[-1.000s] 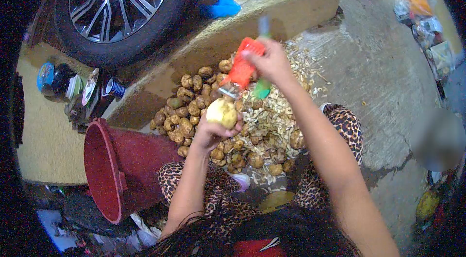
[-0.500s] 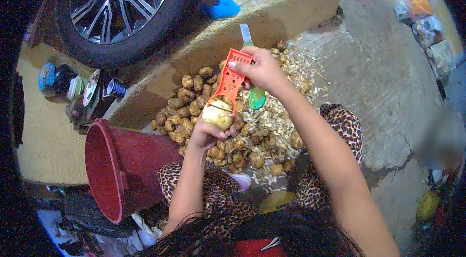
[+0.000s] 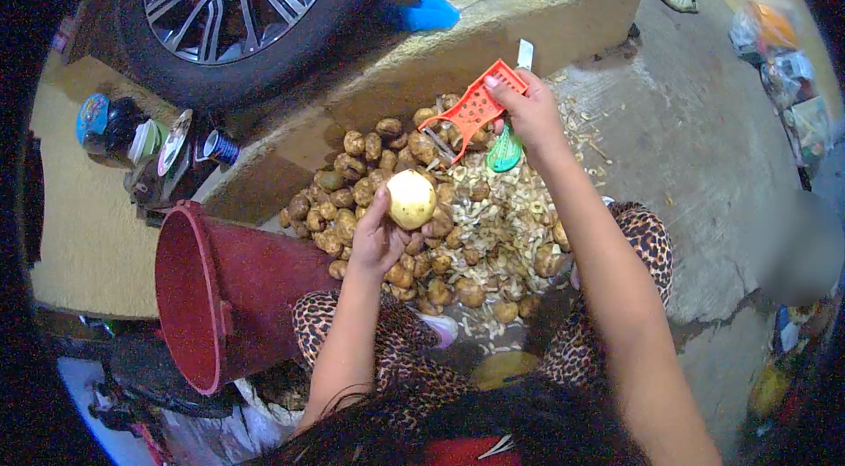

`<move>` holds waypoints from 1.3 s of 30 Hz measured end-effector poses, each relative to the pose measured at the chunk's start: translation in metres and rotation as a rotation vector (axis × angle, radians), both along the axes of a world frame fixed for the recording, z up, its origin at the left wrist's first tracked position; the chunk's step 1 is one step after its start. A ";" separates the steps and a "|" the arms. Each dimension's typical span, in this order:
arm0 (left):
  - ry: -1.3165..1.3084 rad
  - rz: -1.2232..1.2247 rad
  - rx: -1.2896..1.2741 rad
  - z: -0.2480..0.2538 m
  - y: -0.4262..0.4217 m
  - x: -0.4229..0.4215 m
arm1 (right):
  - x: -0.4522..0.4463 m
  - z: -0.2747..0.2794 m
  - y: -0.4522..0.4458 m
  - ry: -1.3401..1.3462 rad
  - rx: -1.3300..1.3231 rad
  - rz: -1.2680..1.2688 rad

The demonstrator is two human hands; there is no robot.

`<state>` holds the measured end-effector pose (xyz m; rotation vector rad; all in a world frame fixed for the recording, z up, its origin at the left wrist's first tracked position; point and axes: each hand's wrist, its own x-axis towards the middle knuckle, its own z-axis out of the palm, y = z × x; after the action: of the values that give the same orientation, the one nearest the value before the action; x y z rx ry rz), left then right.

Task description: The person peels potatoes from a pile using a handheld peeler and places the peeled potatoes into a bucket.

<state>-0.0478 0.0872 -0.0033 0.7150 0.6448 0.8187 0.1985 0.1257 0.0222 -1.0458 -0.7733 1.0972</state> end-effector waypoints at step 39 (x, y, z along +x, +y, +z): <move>1.239 -0.993 0.332 -0.277 -0.108 -0.036 | 0.036 -0.048 -0.048 -0.206 -0.167 -0.154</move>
<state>-0.0833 -0.0212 -0.2799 1.6755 1.0820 -0.5661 0.2345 0.0776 -0.0261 -1.3533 -0.7593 0.9429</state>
